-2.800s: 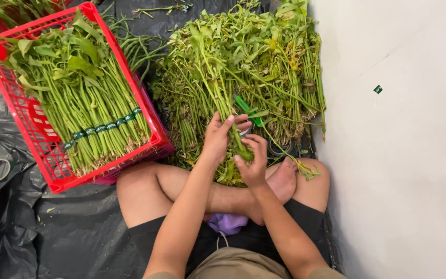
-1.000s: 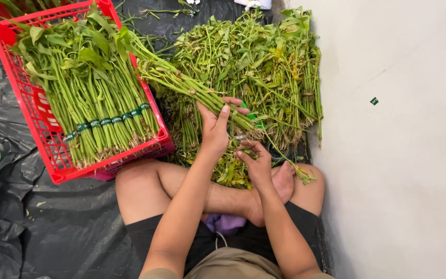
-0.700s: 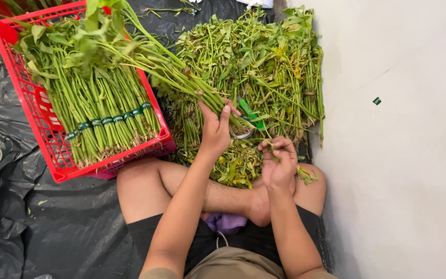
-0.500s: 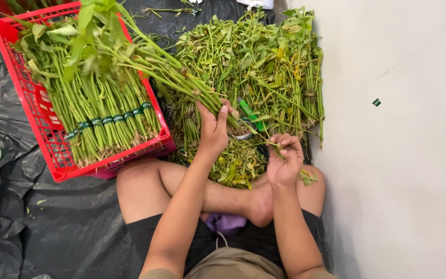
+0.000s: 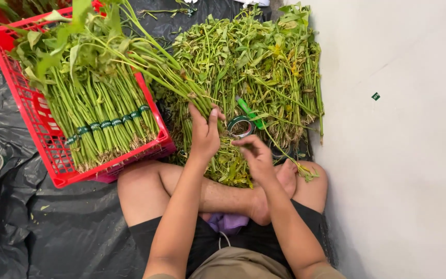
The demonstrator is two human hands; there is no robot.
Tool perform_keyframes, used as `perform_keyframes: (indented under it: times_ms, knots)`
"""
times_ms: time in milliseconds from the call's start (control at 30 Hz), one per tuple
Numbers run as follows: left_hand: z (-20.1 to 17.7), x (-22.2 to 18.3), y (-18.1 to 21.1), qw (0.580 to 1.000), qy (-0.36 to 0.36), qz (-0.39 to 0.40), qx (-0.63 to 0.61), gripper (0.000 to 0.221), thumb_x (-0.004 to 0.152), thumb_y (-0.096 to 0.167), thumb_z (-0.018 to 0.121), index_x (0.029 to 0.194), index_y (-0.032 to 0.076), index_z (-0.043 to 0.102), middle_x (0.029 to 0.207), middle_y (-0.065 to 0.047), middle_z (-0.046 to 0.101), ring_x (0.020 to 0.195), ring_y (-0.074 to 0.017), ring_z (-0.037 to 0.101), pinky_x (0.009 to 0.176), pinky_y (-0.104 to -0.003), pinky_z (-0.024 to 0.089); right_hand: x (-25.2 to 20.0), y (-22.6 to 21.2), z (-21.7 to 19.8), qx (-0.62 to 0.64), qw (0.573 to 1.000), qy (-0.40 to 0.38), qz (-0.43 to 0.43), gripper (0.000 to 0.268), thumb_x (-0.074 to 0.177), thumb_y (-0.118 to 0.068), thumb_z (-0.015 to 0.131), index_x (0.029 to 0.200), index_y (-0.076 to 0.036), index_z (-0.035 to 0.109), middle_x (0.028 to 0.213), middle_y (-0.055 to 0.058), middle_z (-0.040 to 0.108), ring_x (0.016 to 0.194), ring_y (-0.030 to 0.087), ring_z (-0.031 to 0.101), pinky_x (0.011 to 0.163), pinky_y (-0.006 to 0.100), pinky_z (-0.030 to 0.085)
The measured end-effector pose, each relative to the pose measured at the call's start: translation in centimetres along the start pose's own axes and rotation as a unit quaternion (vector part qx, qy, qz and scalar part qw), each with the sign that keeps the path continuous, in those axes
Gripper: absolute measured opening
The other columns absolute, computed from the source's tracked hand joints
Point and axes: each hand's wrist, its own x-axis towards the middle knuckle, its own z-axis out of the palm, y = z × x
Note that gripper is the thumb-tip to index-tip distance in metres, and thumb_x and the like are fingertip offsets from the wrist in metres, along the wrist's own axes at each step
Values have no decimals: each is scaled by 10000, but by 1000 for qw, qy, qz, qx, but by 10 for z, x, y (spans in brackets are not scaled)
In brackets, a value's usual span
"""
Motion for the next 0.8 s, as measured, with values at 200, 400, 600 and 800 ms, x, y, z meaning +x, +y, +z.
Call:
perform_keyframes:
  times_ms: [200, 400, 600, 800]
  knots:
    - [-3, -9, 13, 999, -9, -46, 2, 177, 1116, 101, 295, 1273, 39, 350, 858, -35, 497, 797, -184, 599, 789, -410, 539, 5, 2, 4, -169, 978, -79, 95, 276, 1019, -75, 625, 1287, -93, 687, 1250, 121, 672, 1296, 361, 586, 1109, 521, 435]
    - [-11, -21, -30, 996, -22, -78, 24, 191, 1114, 102, 321, 1280, 33, 385, 797, -28, 505, 705, -178, 585, 723, -390, 527, 5, 3, -17, -311, 909, -203, 191, 365, 1012, -125, 638, 1364, -36, 595, 1331, 197, 591, 1292, 433, 566, 1082, 597, 466]
    - [-17, -37, -62, 996, -14, -90, -1, 296, 1103, 58, 313, 1391, 11, 353, 834, -50, 509, 697, -170, 565, 743, -389, 545, -9, 31, -25, -459, 819, -329, 101, 200, 953, -146, 728, 1132, -57, 712, 1178, 133, 626, 1180, 393, 597, 1031, 553, 475]
    - [-22, -44, -76, 995, -20, -91, -47, 343, 1112, 60, 304, 1450, 5, 322, 871, -49, 504, 713, -155, 544, 764, -392, 545, -6, 38, -26, -461, 848, -257, 37, 101, 966, -238, 739, 978, -147, 780, 1148, 55, 664, 1148, 294, 626, 1021, 481, 461]
